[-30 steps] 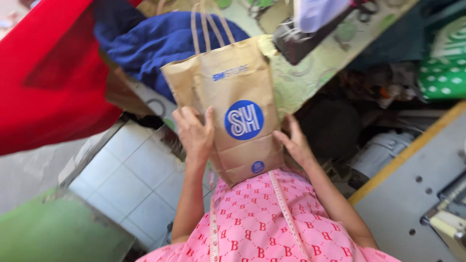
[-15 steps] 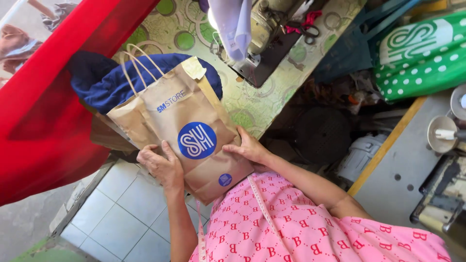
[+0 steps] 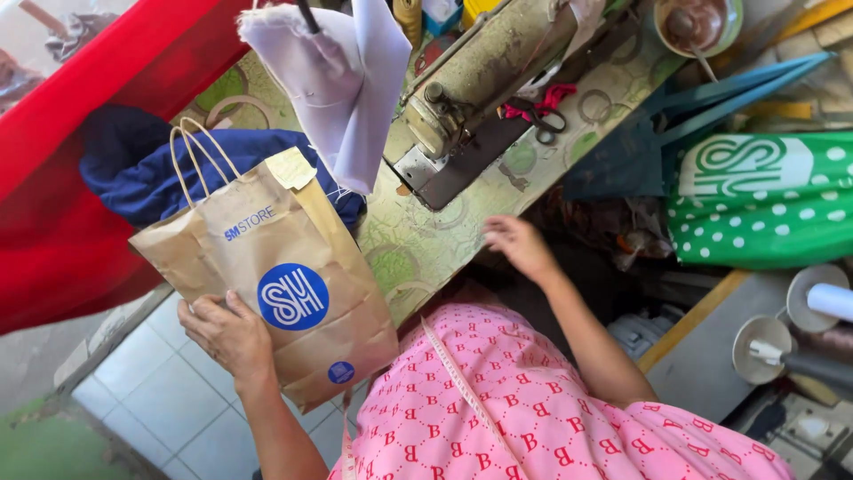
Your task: Folding a pink garment, placing it into a paper bag, and marking labels with a pen
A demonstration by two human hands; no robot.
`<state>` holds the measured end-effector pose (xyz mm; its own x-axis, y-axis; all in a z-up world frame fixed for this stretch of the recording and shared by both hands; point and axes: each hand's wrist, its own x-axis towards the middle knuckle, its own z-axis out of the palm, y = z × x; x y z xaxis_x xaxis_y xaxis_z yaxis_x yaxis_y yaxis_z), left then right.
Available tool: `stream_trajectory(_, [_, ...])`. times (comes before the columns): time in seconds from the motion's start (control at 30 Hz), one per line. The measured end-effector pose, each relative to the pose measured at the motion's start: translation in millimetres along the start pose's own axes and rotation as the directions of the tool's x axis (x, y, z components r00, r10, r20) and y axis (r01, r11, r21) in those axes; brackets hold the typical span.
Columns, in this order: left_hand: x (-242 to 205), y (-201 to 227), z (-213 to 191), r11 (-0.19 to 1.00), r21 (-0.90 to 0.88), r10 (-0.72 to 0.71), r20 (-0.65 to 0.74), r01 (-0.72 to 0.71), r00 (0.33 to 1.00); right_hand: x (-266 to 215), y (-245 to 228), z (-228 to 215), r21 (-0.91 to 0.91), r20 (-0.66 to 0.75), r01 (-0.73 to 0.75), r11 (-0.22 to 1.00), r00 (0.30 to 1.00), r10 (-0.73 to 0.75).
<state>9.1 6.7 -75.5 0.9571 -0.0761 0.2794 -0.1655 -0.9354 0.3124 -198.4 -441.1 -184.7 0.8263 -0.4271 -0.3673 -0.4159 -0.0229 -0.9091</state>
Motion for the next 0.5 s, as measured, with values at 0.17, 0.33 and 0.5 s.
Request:
stream_trajectory(0.17, [-11,47,-13,0.986,0.146,-0.073,-0.018,0.075,0.997,34,22,-87,0.213,-0.168,0.017,0.977,0.986,0.019])
stream_trajectory(0.33, [-33,87,-22,0.986,0.148,-0.087,0.050,0.079,0.995,68,25,-131,0.153,-0.192,0.087,0.984,0.980,-0.056])
stream_trajectory(0.5, [-44,112,-41,0.995,0.096,-0.037,0.041,0.033,0.998,93,30,-161,0.139,-0.232,0.127,0.982,0.968,-0.093])
